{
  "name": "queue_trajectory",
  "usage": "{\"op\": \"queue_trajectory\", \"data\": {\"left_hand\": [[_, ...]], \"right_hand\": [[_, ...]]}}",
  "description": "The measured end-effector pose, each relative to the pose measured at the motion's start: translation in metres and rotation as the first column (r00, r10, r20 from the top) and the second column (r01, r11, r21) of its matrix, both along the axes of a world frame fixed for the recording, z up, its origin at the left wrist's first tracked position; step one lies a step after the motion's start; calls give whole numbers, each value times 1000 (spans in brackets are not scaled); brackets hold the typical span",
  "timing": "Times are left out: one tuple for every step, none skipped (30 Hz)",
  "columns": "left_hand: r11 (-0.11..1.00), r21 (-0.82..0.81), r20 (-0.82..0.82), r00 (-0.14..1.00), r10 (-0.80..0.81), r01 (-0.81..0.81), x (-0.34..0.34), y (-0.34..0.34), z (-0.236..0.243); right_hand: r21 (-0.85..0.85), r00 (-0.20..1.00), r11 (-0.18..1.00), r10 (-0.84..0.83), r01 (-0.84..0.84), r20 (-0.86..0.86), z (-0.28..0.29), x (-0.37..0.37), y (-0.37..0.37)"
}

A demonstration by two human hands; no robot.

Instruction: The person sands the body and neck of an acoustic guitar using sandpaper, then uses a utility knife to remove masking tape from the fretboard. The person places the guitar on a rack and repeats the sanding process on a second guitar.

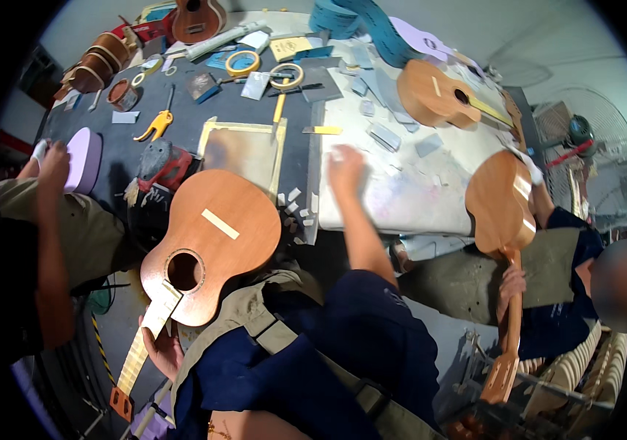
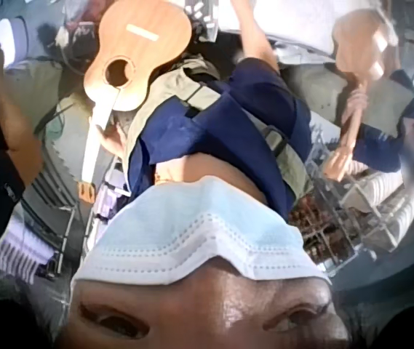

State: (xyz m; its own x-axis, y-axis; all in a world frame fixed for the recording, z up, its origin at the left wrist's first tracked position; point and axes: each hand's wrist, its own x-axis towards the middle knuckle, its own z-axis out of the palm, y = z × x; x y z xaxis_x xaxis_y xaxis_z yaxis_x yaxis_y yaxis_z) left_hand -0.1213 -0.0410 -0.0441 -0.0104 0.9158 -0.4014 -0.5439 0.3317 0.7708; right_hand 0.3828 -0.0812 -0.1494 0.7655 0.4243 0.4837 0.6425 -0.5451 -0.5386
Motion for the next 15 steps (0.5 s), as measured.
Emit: {"op": "queue_trajectory", "data": {"left_hand": [[1000,13,-6,1000,-22,22,-2,3,1],[999,29,-11,1000,-15,15,-6,3,2],[999,49,-14,1000,8,-7,-9,1,3],[999,36,-9,1000,-5,5,-9,4,8],[998,48,39,998,43,-45,-7,1,11],[993,78,94,993,77,-84,-3,0,19],[991,93,55,994,97,-101,-8,-4,23],[990,94,43,994,105,-109,-1,1,34],[987,100,11,992,124,-125,1,0,38],[988,96,19,993,116,-117,9,7,35],[989,99,44,994,104,-108,10,9,33],[988,85,17,992,128,-129,18,15,36],[982,114,4,989,148,-148,22,8,26],[974,128,8,982,190,-189,18,18,28],[964,147,12,975,220,-220,25,7,27]], "right_hand": [[-32,997,999,-18,20,70,-5,32,-6],[-130,996,990,-46,57,82,-3,60,-7],[-123,989,991,-32,50,142,-17,95,-17],[-235,985,965,-81,115,151,-45,144,-31],[-441,986,892,-30,100,163,-59,173,-37],[-399,990,913,121,-81,74,-63,193,-39],[-521,988,840,134,-152,-73,-48,172,-33],[-485,947,825,176,-291,-269,-59,196,-49],[-270,881,903,198,-335,-429,-73,192,-55],[-300,891,898,179,-321,-416,-76,215,-81],[-540,978,816,163,-207,-129,-93,259,-100],[-583,988,800,151,-139,-28,-103,267,-98],[-585,987,799,162,-141,-17,-111,251,-77],[-540,991,835,132,-106,9,-102,233,-63],[-513,989,850,150,-121,17,-92,219,-47]]}}
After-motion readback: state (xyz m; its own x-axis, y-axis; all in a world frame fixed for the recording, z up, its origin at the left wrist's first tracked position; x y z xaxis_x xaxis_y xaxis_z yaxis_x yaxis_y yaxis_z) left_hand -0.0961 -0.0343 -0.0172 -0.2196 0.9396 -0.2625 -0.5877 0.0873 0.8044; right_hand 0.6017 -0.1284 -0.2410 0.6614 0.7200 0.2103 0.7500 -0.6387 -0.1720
